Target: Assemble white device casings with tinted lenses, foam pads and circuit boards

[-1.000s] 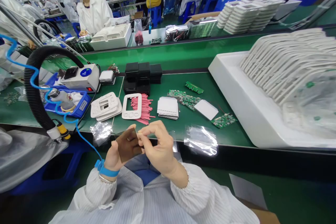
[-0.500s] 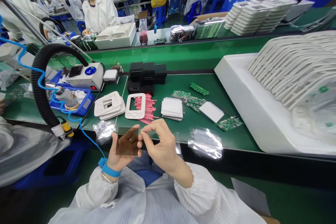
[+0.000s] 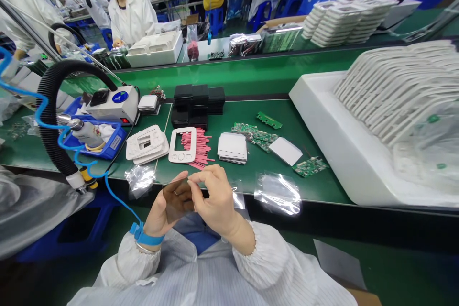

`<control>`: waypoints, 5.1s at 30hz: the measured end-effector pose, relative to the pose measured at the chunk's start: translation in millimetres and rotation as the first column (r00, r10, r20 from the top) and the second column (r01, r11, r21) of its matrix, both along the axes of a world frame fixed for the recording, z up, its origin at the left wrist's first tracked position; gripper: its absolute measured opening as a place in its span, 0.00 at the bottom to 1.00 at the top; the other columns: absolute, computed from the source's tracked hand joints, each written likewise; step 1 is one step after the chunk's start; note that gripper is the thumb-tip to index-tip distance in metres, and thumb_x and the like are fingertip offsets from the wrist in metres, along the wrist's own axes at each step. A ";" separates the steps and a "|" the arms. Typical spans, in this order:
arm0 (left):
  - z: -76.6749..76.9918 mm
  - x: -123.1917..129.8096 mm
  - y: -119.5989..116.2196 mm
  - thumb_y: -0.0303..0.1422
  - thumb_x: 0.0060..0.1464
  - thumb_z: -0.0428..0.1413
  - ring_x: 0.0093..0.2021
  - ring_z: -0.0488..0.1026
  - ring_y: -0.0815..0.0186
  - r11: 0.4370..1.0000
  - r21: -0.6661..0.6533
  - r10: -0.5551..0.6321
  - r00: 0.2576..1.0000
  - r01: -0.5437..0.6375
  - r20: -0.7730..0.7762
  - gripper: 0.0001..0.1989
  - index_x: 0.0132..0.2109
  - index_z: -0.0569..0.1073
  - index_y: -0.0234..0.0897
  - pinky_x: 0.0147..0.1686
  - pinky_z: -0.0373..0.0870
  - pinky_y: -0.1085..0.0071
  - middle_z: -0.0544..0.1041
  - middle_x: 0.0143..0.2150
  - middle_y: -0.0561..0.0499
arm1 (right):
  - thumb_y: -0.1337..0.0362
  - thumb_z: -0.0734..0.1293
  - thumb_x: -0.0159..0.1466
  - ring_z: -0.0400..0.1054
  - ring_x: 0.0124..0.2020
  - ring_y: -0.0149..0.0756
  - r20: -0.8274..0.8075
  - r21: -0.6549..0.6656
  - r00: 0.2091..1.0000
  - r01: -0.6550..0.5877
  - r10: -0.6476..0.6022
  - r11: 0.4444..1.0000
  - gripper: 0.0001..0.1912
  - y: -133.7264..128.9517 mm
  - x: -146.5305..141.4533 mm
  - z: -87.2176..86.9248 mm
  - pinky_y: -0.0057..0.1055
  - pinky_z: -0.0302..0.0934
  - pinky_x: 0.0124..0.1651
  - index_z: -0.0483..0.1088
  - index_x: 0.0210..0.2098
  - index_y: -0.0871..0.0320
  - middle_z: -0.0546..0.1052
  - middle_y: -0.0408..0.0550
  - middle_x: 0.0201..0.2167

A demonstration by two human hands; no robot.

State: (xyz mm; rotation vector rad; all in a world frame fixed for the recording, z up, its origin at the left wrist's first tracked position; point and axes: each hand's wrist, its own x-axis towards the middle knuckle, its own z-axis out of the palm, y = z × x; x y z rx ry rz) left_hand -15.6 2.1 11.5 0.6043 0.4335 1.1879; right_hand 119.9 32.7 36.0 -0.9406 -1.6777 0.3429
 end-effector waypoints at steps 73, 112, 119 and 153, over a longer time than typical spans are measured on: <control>-20.9 -9.0 -48.1 0.58 0.45 0.52 0.42 0.68 0.59 0.919 -0.394 0.070 0.994 -0.030 0.086 0.36 0.47 0.74 0.27 0.46 0.64 0.61 0.72 0.36 0.44 | 0.51 0.73 0.49 0.59 0.52 0.53 0.231 -0.246 0.881 -0.357 0.412 0.901 0.44 -22.6 1.7 -26.6 0.52 0.60 0.50 0.51 0.57 0.58 0.63 0.61 0.51; -42.8 -9.0 -53.7 0.61 0.42 0.52 0.35 0.73 0.61 0.960 -0.149 -0.206 0.957 0.238 0.207 0.41 0.48 0.73 0.26 0.35 0.66 0.68 0.78 0.36 0.39 | 0.61 0.64 0.59 0.68 0.31 0.33 -0.328 -0.685 0.920 -0.387 0.213 0.617 0.08 -22.2 3.8 -14.4 0.33 0.65 0.36 0.67 0.36 0.58 0.74 0.47 0.31; -41.7 -8.7 -53.9 0.61 0.42 0.51 0.33 0.73 0.62 0.949 -0.186 -0.205 0.946 0.255 0.252 0.41 0.48 0.73 0.26 0.35 0.65 0.68 0.78 0.37 0.39 | 0.61 0.67 0.55 0.68 0.29 0.32 -0.436 -0.662 0.894 -0.393 0.098 0.638 0.08 -20.7 -2.0 -18.0 0.31 0.63 0.34 0.65 0.31 0.57 0.74 0.45 0.27; -29.0 -1.4 -49.7 0.64 0.42 0.45 0.27 0.68 0.65 0.967 -0.148 -0.183 0.970 0.207 0.160 0.44 0.46 0.73 0.25 0.30 0.60 0.68 0.76 0.30 0.41 | 0.52 0.69 0.54 0.65 0.08 0.32 -0.882 -0.463 0.466 -0.884 -0.072 -0.055 0.21 -22.1 -6.3 -32.5 0.21 0.58 0.08 0.57 0.37 0.55 0.68 0.31 0.12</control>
